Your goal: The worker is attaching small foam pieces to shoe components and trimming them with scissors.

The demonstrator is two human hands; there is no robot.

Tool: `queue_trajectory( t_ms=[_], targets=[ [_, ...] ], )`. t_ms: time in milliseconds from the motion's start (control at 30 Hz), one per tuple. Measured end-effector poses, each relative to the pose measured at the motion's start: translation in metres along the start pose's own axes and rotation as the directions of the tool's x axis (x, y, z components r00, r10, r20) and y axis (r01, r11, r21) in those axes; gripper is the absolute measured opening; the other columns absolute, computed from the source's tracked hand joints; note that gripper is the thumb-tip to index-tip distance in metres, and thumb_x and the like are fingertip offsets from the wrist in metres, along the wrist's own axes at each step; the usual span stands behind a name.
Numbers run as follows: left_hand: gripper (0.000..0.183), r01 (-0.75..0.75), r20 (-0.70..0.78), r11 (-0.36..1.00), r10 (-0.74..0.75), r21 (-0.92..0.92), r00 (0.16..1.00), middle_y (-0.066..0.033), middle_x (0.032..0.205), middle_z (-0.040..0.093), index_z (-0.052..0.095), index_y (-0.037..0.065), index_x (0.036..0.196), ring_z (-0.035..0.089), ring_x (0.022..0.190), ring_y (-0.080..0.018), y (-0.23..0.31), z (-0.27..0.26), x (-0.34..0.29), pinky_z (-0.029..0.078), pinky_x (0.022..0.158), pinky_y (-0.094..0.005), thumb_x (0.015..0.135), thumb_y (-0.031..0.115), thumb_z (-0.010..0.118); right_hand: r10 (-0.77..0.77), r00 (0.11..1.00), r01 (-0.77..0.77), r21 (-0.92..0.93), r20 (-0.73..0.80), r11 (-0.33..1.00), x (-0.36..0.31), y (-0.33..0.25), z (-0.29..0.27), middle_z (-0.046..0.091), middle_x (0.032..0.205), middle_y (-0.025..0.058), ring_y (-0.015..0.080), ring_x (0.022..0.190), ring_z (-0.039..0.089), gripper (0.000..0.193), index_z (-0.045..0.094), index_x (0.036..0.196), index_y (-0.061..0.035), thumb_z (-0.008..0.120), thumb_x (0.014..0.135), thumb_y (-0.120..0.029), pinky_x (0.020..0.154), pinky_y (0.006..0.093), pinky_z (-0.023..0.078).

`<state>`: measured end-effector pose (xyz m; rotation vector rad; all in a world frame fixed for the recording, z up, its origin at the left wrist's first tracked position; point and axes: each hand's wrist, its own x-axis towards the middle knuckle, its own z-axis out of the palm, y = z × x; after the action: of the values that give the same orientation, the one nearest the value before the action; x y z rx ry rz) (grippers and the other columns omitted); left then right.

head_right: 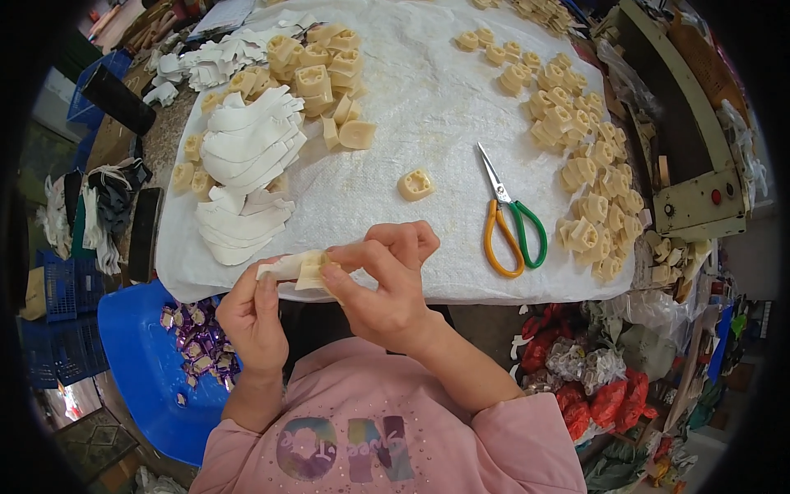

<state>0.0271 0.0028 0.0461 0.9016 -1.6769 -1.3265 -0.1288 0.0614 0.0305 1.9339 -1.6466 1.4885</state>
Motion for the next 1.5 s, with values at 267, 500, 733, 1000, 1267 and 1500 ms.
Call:
queue_trajectory(
  t_ms=[267,500,733,1000,1267,1500],
  targets=[
    [0.019,-0.084,0.028,0.991,0.082,0.101,0.996,-0.0070,0.074,0.059,0.062,-0.007,0.099,0.050,0.064,-0.0097,-0.013,0.008,-0.003,0.040,0.058,-0.0223,0.092,0.008,0.052,0.101,0.945,-0.044,-0.184,0.310,0.982,0.009,-0.009,-0.010,0.047,0.080,0.0017,0.0229,0.082,0.048,0.025,0.056,0.080,-0.0132,0.062,0.058,-0.005,0.076,0.0464,0.025],
    [0.018,-0.361,0.110,0.870,0.344,0.336,0.932,-0.0149,0.086,0.060,0.063,-0.006,0.101,0.057,0.072,-0.0213,-0.015,0.017,-0.001,0.045,0.062,-0.0288,0.087,0.001,0.055,0.101,0.936,-0.059,-0.132,0.337,0.989,-0.002,0.000,-0.004,0.045,0.079,0.0040,0.0232,0.080,0.046,0.025,0.054,0.079,-0.0111,0.062,0.057,-0.002,0.075,0.0453,0.025],
    [0.018,-0.113,0.056,0.994,0.113,-0.007,0.992,-0.0125,0.088,0.058,0.065,-0.002,0.103,0.055,0.071,-0.0189,-0.034,0.013,-0.002,0.044,0.064,-0.0255,0.086,0.002,0.060,0.133,0.964,-0.176,0.174,0.232,0.969,-0.010,0.015,-0.001,0.049,0.081,0.0041,0.0218,0.079,0.046,0.028,0.059,0.088,-0.0092,0.062,0.063,0.003,0.077,0.0403,0.028],
    [0.006,-0.458,0.137,0.879,0.441,0.133,0.887,-0.0063,0.065,0.051,0.062,0.000,0.080,0.045,0.059,-0.0182,-0.038,0.018,0.006,0.037,0.052,-0.0273,0.082,0.004,0.066,0.193,0.913,-0.338,0.401,0.359,0.852,-0.018,0.013,-0.004,0.048,0.079,0.0069,0.0243,0.079,0.046,0.024,0.057,0.086,-0.0076,0.064,0.065,0.003,0.075,0.0350,0.030],
    [0.011,-0.501,0.157,0.854,0.481,0.138,0.863,-0.0043,0.067,0.051,0.062,0.002,0.077,0.046,0.062,-0.0208,-0.035,0.019,0.009,0.038,0.055,-0.0299,0.074,0.004,0.072,0.121,0.927,-0.274,0.417,0.356,0.867,-0.021,0.015,0.000,0.052,0.084,0.0054,0.0247,0.080,0.046,0.027,0.056,0.087,-0.0076,0.064,0.063,0.004,0.076,0.0359,0.030],
    [0.029,-0.575,0.073,0.767,0.581,0.285,0.811,-0.0028,0.072,0.051,0.068,0.006,0.083,0.048,0.070,-0.0219,-0.041,0.000,0.014,0.040,0.061,-0.0293,0.058,-0.007,0.071,0.032,0.973,-0.083,0.217,0.230,0.973,-0.001,0.005,-0.005,0.061,0.095,0.0071,0.0250,0.080,0.051,0.028,0.058,0.097,-0.0065,0.069,0.070,-0.004,0.078,0.0387,0.038]
  ],
)
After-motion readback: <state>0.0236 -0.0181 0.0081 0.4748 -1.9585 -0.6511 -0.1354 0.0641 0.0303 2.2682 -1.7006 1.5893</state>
